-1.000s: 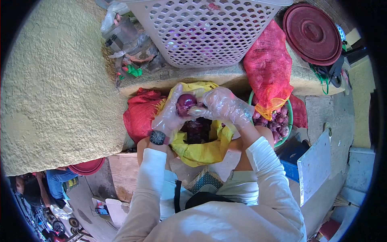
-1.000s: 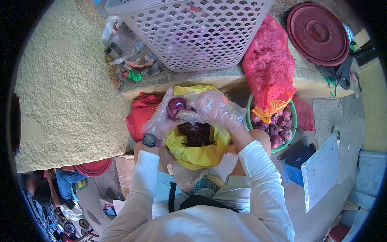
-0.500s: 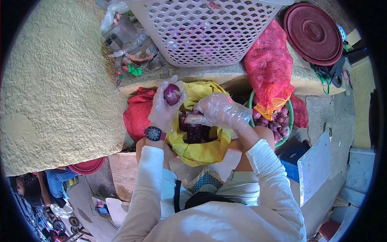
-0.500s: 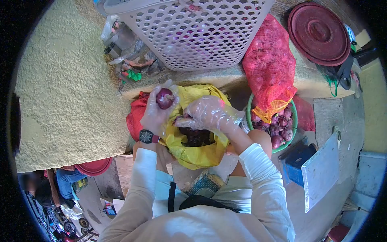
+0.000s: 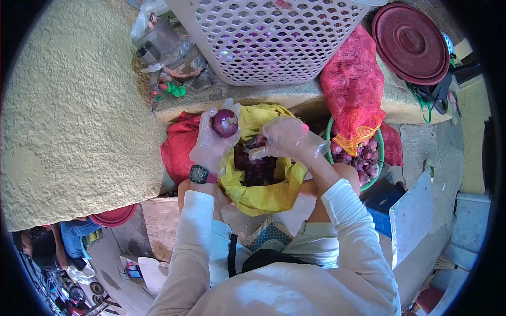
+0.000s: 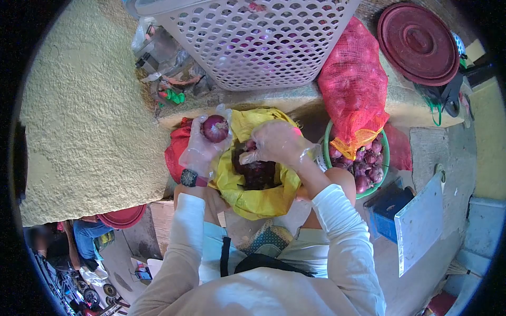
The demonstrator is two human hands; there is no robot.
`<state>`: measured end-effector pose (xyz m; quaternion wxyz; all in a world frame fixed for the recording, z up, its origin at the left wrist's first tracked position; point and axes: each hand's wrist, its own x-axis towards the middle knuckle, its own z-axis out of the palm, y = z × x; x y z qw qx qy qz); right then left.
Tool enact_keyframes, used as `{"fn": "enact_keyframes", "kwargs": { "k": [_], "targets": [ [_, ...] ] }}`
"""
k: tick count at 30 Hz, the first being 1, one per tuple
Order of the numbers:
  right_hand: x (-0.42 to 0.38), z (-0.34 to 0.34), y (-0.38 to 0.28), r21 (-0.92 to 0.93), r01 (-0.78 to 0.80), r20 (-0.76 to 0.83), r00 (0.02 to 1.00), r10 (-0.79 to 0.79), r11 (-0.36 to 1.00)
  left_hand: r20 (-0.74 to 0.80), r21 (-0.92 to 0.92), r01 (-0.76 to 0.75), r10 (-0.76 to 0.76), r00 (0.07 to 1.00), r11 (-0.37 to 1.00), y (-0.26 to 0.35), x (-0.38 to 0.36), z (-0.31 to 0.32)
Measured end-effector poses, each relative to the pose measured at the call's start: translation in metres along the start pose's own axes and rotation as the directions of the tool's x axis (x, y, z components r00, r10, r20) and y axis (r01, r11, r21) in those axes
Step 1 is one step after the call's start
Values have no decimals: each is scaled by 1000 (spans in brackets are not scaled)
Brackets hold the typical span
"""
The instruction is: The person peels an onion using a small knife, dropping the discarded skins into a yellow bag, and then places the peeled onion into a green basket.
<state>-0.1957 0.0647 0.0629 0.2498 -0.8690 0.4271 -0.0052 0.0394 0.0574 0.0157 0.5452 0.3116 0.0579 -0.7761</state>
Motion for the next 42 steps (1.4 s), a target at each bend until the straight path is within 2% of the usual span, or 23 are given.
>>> {"fn": "enact_keyframes", "kwargs": {
  "k": [1,3,4,5,6,7,8,9,11,12,14,18,20,22,24,27,29,30,32,34,36,40,42],
  "targets": [
    [2,1,-1,1,0,0,1000,0,1000,-80,66,-20,26,996,998,-3,0,3],
    [7,5,-2,92,-86,-171,980,101,992,-158,134,-34,55,986,990,-14,2,0],
    [8,8,-1,91,-86,-171,980,101,992,-68,280,-172,198,978,945,-24,3,-11],
    [7,11,-1,191,-55,-292,950,110,980,41,406,-310,322,946,860,-29,6,-21],
    [7,10,-4,284,-12,-406,904,131,959,42,407,-309,321,946,860,-26,7,-20],
    [6,7,-5,284,-12,-407,904,132,959,85,232,-113,96,992,966,-22,10,-19],
    [4,2,-6,325,-62,-353,918,182,944,167,64,113,-122,978,992,-19,12,-18],
    [3,-2,-8,362,-114,-296,927,229,925,166,65,113,-123,978,991,-25,10,-16],
    [3,-3,-11,354,-122,-296,926,235,927,99,292,-212,191,977,933,-42,5,-10],
    [2,-4,-11,344,-130,-297,924,239,930,100,292,-211,190,977,933,-44,10,-16],
    [3,2,-7,365,-106,-312,922,229,925,199,529,-410,361,911,743,-47,23,-32],
    [3,1,-11,496,-104,-245,936,254,862,124,360,-320,295,948,877,-53,15,-11],
    [3,-6,-15,506,-130,-189,948,257,853,84,-76,-13,19,996,997,-46,3,17],
    [3,-5,-15,514,-157,-131,957,258,844,1,-37,-35,35,999,999,-43,16,9],
    [3,3,-12,531,-93,-218,946,241,842,-80,4,-53,53,995,999,-42,19,6],
    [2,2,-10,545,-97,-255,927,274,833,0,6,-8,8,1000,1000,-40,13,10],
    [2,-7,-9,556,-160,-187,932,310,815,286,55,-30,13,958,998,-34,12,6],
    [1,-13,-10,562,-224,-119,931,345,796,286,55,-30,13,958,998,-34,11,7],
    [-3,-23,-13,572,-230,-127,923,362,787,373,180,-57,-15,928,982,-33,9,10],
    [-3,-18,-5,583,-236,-135,916,379,777,367,238,-100,6,930,966,-34,0,13],
    [4,-3,9,492,-57,-323,915,243,869,362,295,-144,29,932,945,-34,-8,21],
    [0,-3,9,535,-25,-355,901,251,845,315,436,-155,10,949,886,-32,-12,26],
    [0,-4,8,400,-6,-423,886,191,916,315,461,-151,-2,949,875,-33,-7,20]
  ]
}}
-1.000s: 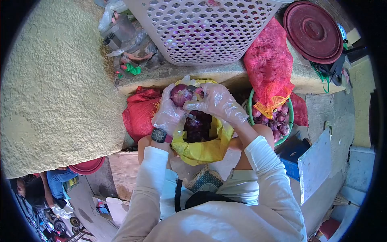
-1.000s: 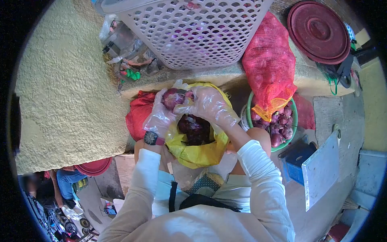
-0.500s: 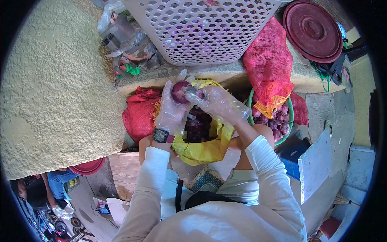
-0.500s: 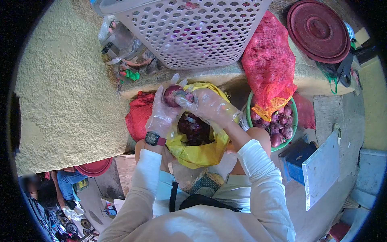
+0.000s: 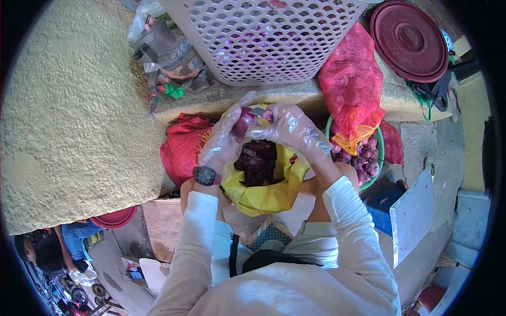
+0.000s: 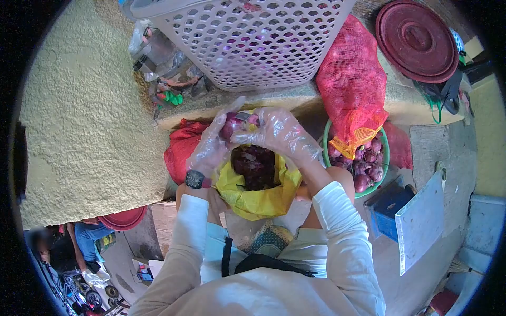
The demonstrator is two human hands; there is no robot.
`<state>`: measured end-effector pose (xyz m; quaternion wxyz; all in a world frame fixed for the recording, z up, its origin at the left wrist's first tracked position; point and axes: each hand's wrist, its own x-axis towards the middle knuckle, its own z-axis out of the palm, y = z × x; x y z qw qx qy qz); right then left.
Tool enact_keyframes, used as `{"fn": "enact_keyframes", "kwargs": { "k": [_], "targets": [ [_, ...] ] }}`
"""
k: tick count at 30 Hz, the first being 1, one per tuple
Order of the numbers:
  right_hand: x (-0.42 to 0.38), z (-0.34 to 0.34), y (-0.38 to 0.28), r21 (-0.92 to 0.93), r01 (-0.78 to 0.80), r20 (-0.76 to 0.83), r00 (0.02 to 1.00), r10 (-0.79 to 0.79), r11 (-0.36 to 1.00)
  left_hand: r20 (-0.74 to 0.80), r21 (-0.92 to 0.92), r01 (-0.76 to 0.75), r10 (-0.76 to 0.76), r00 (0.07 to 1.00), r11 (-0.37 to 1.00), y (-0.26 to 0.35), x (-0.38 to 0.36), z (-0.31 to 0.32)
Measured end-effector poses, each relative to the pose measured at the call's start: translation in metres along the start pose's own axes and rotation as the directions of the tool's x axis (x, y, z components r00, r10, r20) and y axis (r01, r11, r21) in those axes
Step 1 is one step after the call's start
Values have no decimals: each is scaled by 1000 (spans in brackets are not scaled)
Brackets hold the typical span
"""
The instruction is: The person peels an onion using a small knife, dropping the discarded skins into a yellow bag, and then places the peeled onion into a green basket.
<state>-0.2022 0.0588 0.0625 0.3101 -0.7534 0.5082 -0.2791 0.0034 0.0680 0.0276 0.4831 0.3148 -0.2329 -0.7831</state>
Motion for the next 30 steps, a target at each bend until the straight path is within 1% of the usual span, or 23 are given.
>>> {"fn": "enact_keyframes", "kwargs": {
  "k": [1,3,5,6,8,10,12,13,15,17,19,21,22,23,24,26,28,30],
  "targets": [
    [-1,0,-3,1,0,0,1000,0,1000,-1,0,-4,4,1000,1000,-3,2,-3],
    [-3,-2,-10,41,-65,53,997,62,997,0,-1,-8,8,1000,1000,-10,6,-11],
    [-2,-4,-16,65,-72,79,995,67,995,-110,-118,92,-105,988,989,-17,11,-21],
    [-1,-5,-18,91,-79,106,992,70,993,-110,-118,91,-104,988,989,-15,10,-15],
    [-1,-6,-20,106,-102,124,988,88,989,-165,-134,96,-118,979,986,-14,6,-4],
    [-1,-5,-17,119,-125,143,984,107,985,-169,-148,100,-125,978,984,-10,7,-2],
    [0,2,-7,25,-49,99,994,47,998,-176,-162,103,-131,976,981,-8,10,-5],
    [0,4,-4,26,-49,100,994,46,998,-149,-159,79,-102,984,984,-10,13,-8],
    [1,6,0,-61,-31,131,991,39,998,-120,-155,53,-73,990,986,-7,13,-5],
    [0,2,-5,-43,-31,106,994,35,999,-51,-52,-65,62,997,997,4,5,15],
    [1,-4,-12,-27,-29,79,996,31,999,-37,-50,-51,49,998,997,5,8,4],
    [3,-10,-16,-2,-134,105,986,133,991,-22,-51,-35,34,999,998,3,9,1],
    [3,-8,-13,-6,-132,103,986,132,991,-54,-72,-6,2,999,997,4,10,3],
    [4,-4,-7,31,-114,82,990,111,993,-85,-94,20,-28,996,995,5,11,5],
    [4,-2,-7,70,-96,60,994,92,993,-85,-93,19,-27,996,995,3,14,0],
    [5,-2,-7,47,-112,74,991,109,993,-171,-125,23,-44,984,992,-5,23,-12],
    [5,-5,-13,23,-131,90,988,128,991,-170,-132,24,-46,984,991,-3,21,-7],
    [5,-9,-19,47,-147,122,983,140,988,-172,-135,25,-48,984,991,-2,20,-4]
  ]
}}
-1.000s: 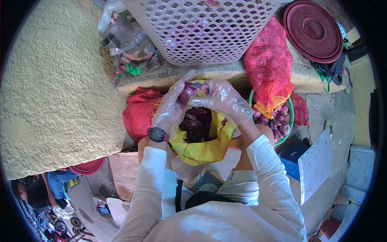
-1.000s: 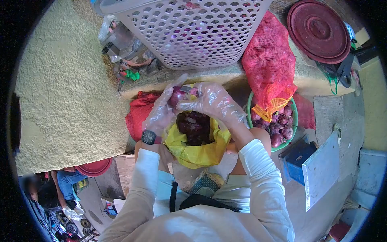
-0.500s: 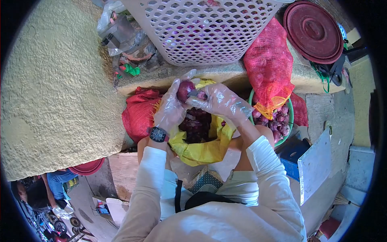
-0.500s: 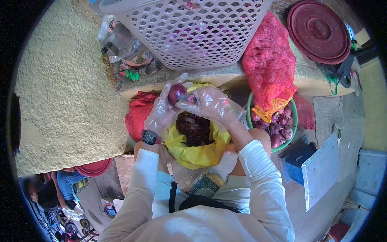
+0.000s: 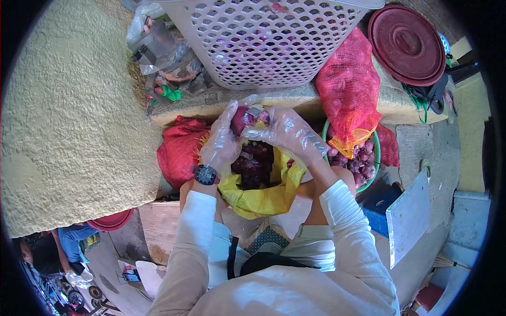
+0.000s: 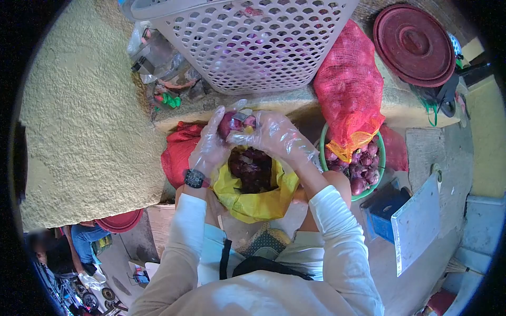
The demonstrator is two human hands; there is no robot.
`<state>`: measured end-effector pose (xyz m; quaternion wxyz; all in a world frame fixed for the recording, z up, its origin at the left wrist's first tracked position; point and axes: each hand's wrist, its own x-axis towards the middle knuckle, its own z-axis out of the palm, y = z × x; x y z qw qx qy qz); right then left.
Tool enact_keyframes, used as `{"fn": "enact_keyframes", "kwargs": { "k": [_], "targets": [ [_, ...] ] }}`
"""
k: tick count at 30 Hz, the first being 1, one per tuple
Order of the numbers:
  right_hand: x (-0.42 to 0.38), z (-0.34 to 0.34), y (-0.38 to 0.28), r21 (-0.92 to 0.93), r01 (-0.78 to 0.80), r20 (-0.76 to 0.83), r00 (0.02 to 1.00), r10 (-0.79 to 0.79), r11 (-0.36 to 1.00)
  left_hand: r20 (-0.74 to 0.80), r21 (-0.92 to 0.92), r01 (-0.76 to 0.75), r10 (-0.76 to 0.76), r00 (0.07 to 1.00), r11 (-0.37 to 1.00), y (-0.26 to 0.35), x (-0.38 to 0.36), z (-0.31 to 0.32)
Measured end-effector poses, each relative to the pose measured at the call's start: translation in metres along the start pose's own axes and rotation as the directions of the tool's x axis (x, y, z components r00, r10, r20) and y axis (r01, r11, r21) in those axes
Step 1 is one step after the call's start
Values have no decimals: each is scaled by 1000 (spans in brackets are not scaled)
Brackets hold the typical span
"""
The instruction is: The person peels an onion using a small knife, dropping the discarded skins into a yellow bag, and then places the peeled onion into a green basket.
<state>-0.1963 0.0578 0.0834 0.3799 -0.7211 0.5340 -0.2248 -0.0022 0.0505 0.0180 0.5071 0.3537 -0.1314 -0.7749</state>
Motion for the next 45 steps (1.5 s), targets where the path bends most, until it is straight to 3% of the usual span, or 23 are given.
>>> {"fn": "enact_keyframes", "kwargs": {
  "k": [3,6,9,11,15,19,22,27,30,36,39,45],
  "targets": [
    [3,7,10,-84,-4,-12,1000,3,996,-23,25,-22,23,999,999,1,-4,9],
    [3,5,9,-151,-10,4,1000,10,988,58,18,-17,16,998,1000,5,-12,19],
    [4,2,7,-87,13,6,1000,-12,996,110,55,-11,5,994,998,3,-8,11],
    [6,7,13,-94,51,-17,998,-53,994,30,52,-20,18,999,998,2,-8,11],
    [6,14,14,-105,93,-63,993,-100,990,21,87,-51,49,999,995,0,-3,4],
    [5,14,5,-79,38,17,999,-37,996,-4,101,-43,44,999,994,3,-8,8],
    [5,18,8,-207,82,-38,995,-91,975,11,108,-56,55,998,993,5,-9,7],
    [8,12,9,-412,177,182,977,-109,894,-7,41,-31,31,1000,999,6,-4,3],
    [8,10,13,-428,193,194,974,-119,883,76,100,-74,67,995,992,9,-5,1],
    [8,8,18,-278,113,-51,990,-132,954,48,133,-81,75,996,988,8,-7,-1],
    [9,8,15,-194,20,-53,998,-31,981,-9,163,-75,78,997,984,4,-4,-8],
    [9,12,18,-127,106,-56,992,-114,986,6,160,-54,54,999,986,4,-6,-2]
  ]
}}
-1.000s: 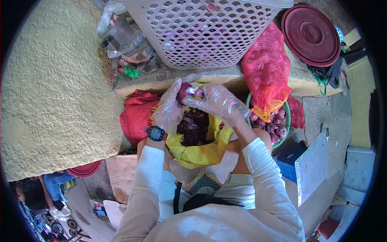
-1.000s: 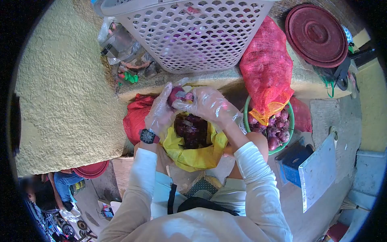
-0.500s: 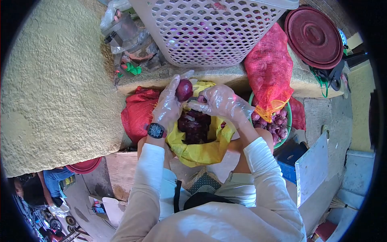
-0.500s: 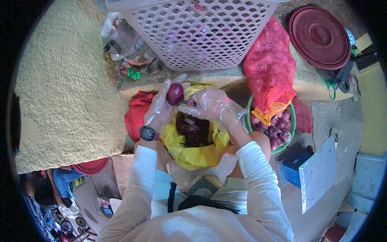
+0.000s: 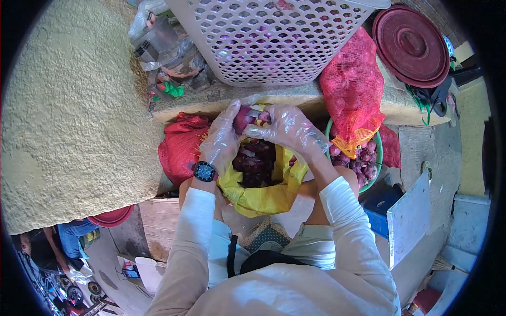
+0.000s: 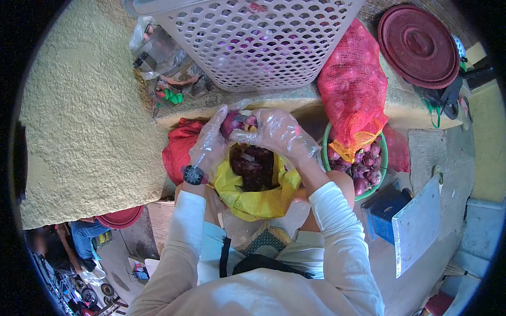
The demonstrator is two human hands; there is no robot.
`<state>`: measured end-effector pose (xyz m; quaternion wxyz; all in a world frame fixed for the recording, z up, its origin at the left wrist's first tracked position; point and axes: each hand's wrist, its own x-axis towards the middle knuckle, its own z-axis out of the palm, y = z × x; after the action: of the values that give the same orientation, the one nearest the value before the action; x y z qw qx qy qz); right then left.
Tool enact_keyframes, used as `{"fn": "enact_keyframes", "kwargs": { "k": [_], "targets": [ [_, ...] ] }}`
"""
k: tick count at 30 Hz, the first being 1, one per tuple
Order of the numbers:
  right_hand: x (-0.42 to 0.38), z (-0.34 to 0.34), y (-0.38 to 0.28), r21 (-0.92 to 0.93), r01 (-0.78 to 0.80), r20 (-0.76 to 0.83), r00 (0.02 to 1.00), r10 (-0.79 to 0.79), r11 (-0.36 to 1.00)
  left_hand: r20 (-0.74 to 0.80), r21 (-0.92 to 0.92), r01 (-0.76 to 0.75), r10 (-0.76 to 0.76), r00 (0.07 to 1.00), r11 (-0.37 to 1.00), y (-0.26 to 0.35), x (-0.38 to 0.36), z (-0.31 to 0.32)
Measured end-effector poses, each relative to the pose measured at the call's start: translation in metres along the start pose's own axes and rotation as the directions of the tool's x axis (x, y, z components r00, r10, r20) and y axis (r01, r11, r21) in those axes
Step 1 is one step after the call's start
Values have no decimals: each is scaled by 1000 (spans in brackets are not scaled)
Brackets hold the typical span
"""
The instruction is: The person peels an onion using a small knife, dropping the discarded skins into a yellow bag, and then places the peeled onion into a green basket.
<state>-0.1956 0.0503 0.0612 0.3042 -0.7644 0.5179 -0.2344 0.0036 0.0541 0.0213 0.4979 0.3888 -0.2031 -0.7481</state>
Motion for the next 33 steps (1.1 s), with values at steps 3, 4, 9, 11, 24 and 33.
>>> {"fn": "enact_keyframes", "kwargs": {
  "k": [3,4,9,11,24,33],
  "targets": [
    [0,-2,-6,-48,-1,18,1000,2,999,-32,-24,14,-15,999,1000,-3,1,-3],
    [1,1,-2,-47,-1,19,1000,2,999,-55,-3,18,-18,998,1000,0,-3,2],
    [2,8,3,-39,35,68,997,-32,999,-23,42,-15,16,1000,999,0,-4,2],
    [2,5,-3,-80,20,131,991,-10,997,-23,-52,-2,1,1000,999,-5,3,-1],
    [2,-5,2,-279,191,303,948,-102,941,108,-244,133,-109,988,961,0,17,-25],
    [4,-2,8,-195,85,-17,996,-90,977,11,-221,212,-215,977,952,5,15,-28]
  ]
}}
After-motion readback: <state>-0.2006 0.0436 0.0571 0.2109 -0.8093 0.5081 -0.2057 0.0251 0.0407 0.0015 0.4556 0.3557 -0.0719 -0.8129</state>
